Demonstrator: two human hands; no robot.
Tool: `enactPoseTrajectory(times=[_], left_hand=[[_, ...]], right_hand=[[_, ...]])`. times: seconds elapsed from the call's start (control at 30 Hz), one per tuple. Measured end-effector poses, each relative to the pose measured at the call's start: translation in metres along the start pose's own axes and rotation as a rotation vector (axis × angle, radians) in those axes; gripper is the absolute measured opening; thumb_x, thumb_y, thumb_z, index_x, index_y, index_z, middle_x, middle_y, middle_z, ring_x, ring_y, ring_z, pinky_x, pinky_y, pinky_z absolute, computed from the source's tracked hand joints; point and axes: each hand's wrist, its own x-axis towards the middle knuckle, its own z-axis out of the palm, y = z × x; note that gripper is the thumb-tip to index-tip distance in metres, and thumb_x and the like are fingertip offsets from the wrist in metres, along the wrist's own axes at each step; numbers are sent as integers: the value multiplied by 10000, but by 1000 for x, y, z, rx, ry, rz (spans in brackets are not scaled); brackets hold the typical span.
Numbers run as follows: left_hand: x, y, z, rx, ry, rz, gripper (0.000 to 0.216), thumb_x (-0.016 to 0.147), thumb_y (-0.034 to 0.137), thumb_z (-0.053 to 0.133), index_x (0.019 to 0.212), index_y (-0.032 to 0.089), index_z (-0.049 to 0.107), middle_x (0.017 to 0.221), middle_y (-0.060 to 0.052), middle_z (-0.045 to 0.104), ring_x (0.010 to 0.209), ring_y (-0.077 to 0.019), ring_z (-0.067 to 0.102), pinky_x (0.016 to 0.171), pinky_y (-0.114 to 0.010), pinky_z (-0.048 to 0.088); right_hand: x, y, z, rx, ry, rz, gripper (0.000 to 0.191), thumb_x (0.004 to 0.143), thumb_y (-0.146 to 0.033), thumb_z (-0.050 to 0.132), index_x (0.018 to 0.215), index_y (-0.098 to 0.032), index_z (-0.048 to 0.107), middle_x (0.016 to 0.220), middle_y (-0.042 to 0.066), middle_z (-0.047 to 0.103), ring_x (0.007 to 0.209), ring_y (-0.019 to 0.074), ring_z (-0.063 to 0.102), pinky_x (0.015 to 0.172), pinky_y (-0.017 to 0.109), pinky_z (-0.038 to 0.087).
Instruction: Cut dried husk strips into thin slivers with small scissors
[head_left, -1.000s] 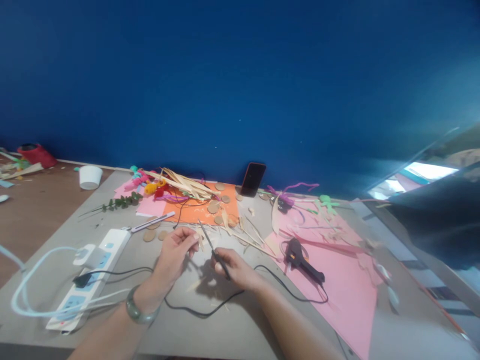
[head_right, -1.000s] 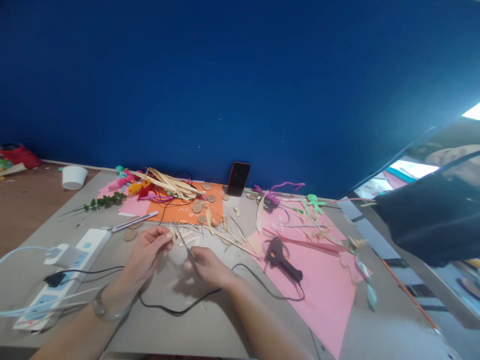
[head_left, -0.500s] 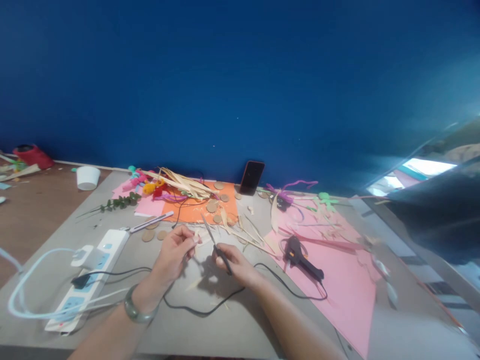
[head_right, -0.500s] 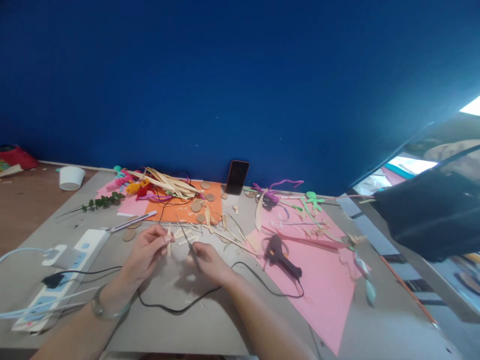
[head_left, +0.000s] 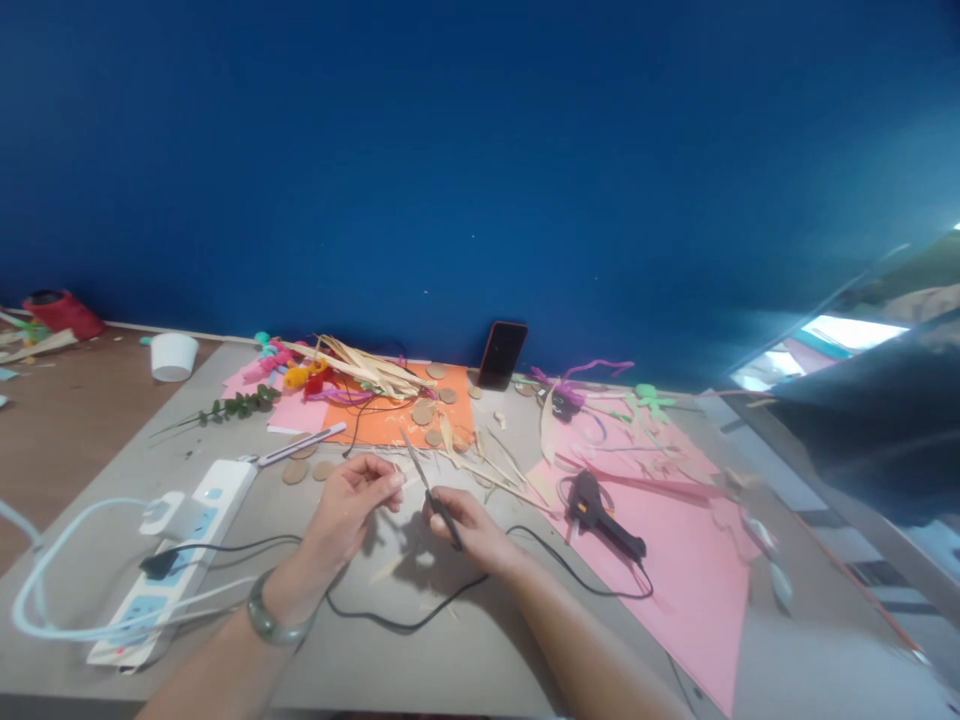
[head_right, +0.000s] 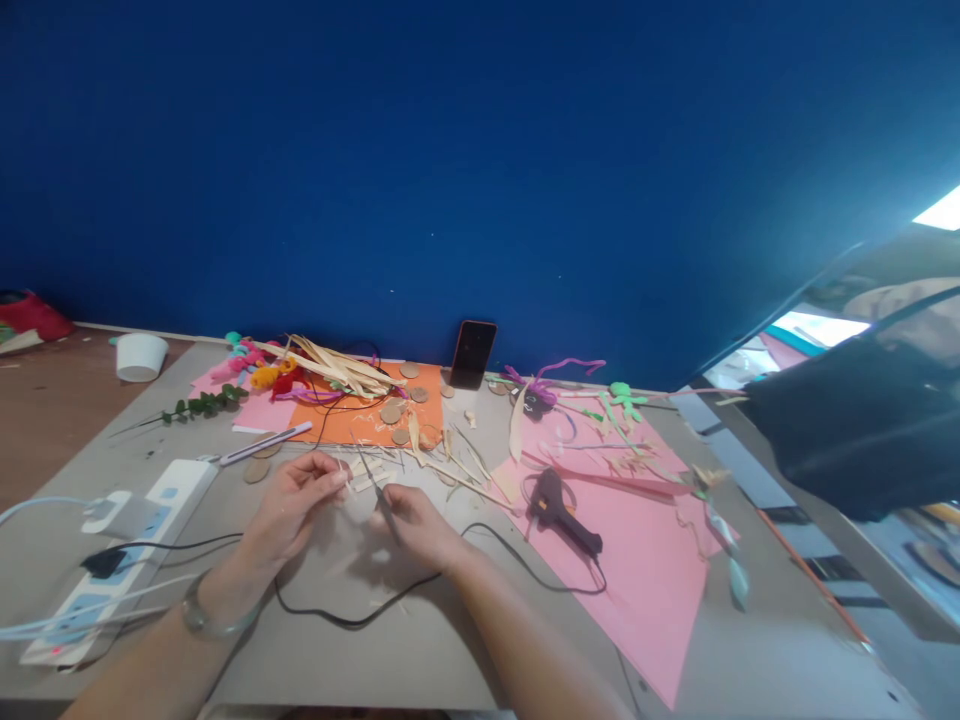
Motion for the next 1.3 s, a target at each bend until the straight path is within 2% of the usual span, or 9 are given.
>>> enactPoseTrajectory(times=[0.13,0.3,0.5,0.77,0.97,1.3], left_hand=[[-1,1,0,10,1,3,155,689,242,723,715,130,618,665,-30,662,556,-92,589,543,-201,484],[0,0,2,45,61,25,200,650,236,753,701,134,589,544,5,621,487,-84,562,498,-191,471],[2,-1,2,17,102,25,319,600,228,782,833,144,580,568,38,611,468,-78,558,464,-180,459],[0,-1,3,63,66,19,196,671,274,727,677,138,586,469,21,592,424,-73,521,440,-171,429],[0,-4,0,66,0,0,170,708,257,695,649,142,585,445,29,578,394,-63,490,423,-167,399],[-1,-6,-2,60,3,-53,197,709,257,686,612,142,559,400,34,548,355,-57,463,384,-151,346]], right_hand=[[0,2,0,-9,-18,-7,477,676,-620,604,654,-167,458,606,-37,405,579,101,352,541,225,285],[0,4,1,-20,-46,-9,504,684,-648,589,663,-159,466,605,-34,413,573,100,350,544,226,285],[0,7,1,-12,-50,3,476,686,-613,610,664,-158,471,603,-35,407,576,102,357,541,225,288],[1,6,3,-20,-80,39,417,710,-548,608,661,-159,467,613,-31,411,592,104,359,544,225,289],[1,6,3,-10,-94,64,446,689,-577,615,653,-159,467,603,-31,428,580,100,366,530,219,286],[1,7,2,-4,-107,71,426,674,-551,640,651,-152,495,592,-28,446,571,100,389,522,214,305]])
